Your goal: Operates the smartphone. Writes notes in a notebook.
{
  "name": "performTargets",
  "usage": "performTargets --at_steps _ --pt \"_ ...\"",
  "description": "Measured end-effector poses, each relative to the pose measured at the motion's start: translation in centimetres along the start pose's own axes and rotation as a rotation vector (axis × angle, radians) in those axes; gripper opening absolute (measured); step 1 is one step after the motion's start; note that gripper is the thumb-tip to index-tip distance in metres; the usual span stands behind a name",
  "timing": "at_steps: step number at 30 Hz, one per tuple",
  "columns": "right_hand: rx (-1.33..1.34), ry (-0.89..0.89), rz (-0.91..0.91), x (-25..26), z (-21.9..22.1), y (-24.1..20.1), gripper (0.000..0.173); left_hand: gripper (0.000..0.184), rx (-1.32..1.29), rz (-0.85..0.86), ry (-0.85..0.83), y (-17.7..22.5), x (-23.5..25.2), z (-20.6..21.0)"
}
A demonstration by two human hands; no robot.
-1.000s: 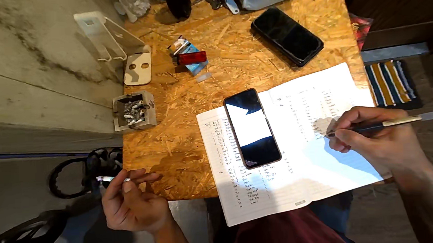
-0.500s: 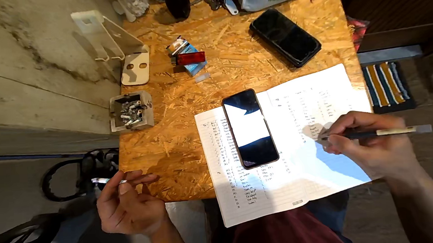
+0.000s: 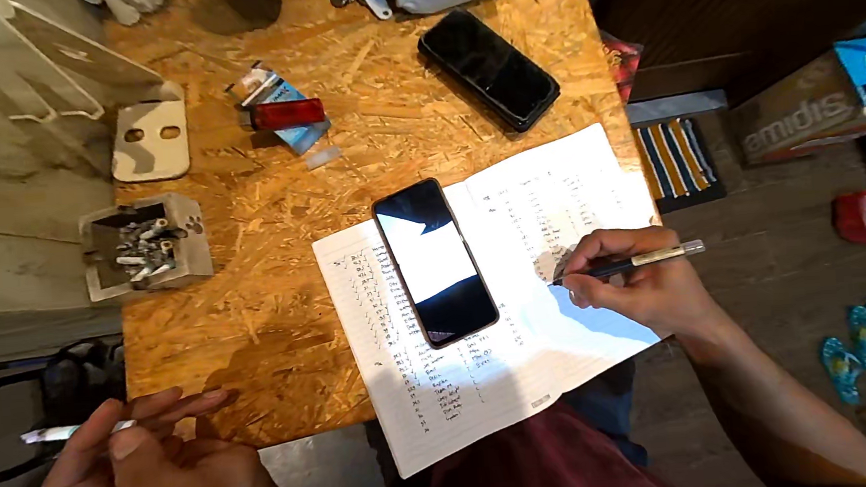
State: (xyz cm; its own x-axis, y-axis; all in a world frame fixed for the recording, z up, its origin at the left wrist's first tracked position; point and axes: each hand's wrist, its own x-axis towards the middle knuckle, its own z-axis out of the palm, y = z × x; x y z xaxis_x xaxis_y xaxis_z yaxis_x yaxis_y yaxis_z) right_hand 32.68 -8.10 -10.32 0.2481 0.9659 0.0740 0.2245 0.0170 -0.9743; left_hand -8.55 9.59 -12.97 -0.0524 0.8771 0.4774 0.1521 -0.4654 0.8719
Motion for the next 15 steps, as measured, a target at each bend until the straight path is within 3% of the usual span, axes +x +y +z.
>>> performTargets --at_steps 15 --pt "-0.029 0.013 -0.002 0.0 0.1 0.0 0.003 0.022 0.019 0.026 -0.023 -0.9 -0.1 -0.6"
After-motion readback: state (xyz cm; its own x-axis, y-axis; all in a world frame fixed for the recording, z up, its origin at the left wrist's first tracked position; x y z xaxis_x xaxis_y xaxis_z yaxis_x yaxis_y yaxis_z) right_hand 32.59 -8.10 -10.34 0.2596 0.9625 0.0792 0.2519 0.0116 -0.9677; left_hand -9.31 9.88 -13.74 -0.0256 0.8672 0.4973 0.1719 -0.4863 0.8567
